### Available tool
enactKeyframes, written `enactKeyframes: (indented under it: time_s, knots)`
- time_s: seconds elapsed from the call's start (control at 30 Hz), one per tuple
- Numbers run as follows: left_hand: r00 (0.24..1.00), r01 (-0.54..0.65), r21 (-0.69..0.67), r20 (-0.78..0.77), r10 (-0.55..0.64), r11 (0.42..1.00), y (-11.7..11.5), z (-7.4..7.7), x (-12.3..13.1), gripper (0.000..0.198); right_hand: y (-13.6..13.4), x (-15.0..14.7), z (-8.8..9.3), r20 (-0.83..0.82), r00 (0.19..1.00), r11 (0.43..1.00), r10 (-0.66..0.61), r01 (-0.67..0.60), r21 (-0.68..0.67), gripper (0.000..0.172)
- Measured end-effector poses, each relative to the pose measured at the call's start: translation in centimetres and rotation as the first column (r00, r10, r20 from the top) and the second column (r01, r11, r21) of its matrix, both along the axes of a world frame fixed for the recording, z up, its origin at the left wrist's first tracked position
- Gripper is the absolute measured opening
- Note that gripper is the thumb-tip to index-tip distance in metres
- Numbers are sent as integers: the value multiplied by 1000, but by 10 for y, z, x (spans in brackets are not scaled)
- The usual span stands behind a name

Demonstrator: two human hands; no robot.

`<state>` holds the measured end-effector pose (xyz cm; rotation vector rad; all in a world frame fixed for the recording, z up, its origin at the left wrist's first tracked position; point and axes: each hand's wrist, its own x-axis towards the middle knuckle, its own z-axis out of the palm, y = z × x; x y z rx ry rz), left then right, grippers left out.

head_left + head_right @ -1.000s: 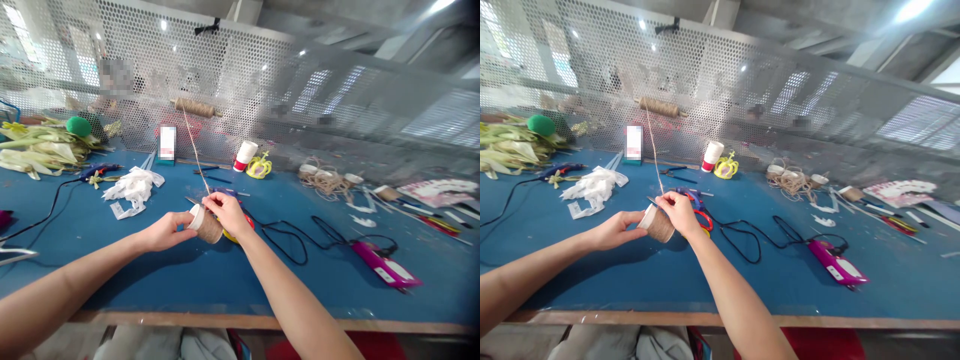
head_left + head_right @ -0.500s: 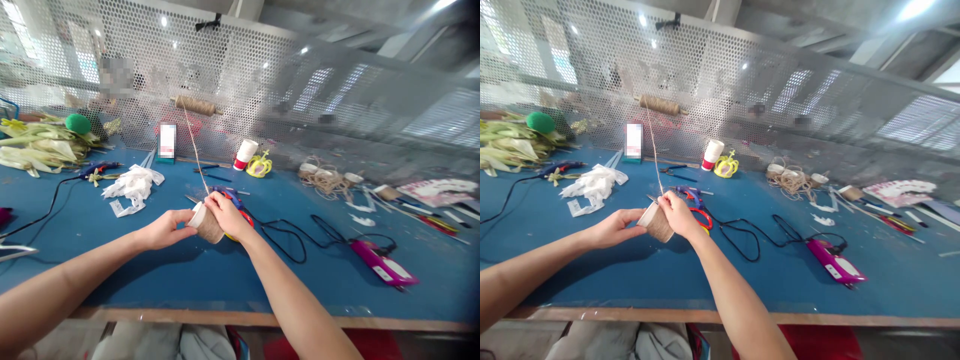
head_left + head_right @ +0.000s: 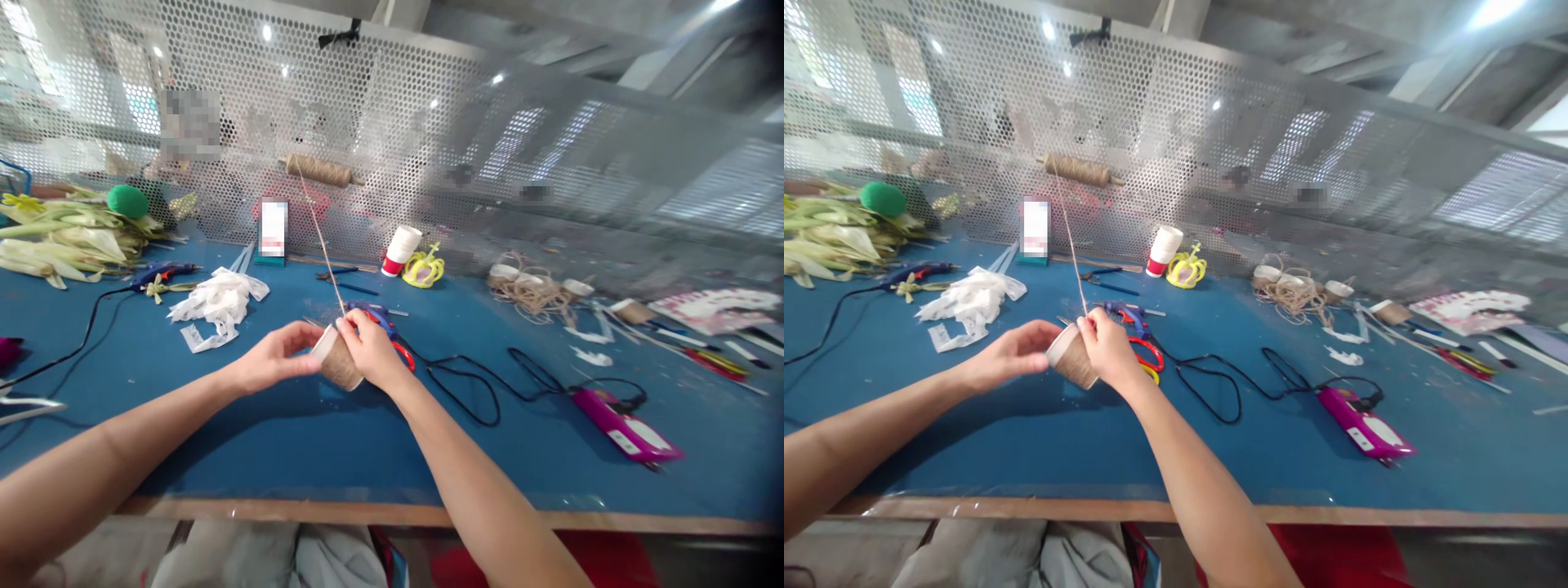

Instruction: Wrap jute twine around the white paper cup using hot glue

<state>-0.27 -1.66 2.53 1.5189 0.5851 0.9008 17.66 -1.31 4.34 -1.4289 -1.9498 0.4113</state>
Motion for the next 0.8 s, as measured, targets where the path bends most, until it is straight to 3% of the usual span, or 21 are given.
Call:
enactKeyframes:
  time_s: [0.1, 0.2, 0.47, 0.8]
  knots:
    - [928, -286, -141, 206, 310, 948, 10, -3, -2, 27, 1, 1, 2, -14, 999, 998, -33, 33, 49, 21]
    - [863, -422, -254, 184, 471, 870, 17, -5, -3, 21, 0, 0, 2, 21, 999, 990, -45, 42, 132, 21]
    - [907, -381, -339, 46, 419, 860, 11, -1, 0, 28, -3, -6, -5, 134, 991, 976, -27, -4, 219, 19]
    - [923, -318, -295, 122, 366, 901, 14, -7, 0, 23, -5, -11, -10, 207, 978, 969, -12, -40, 244, 17]
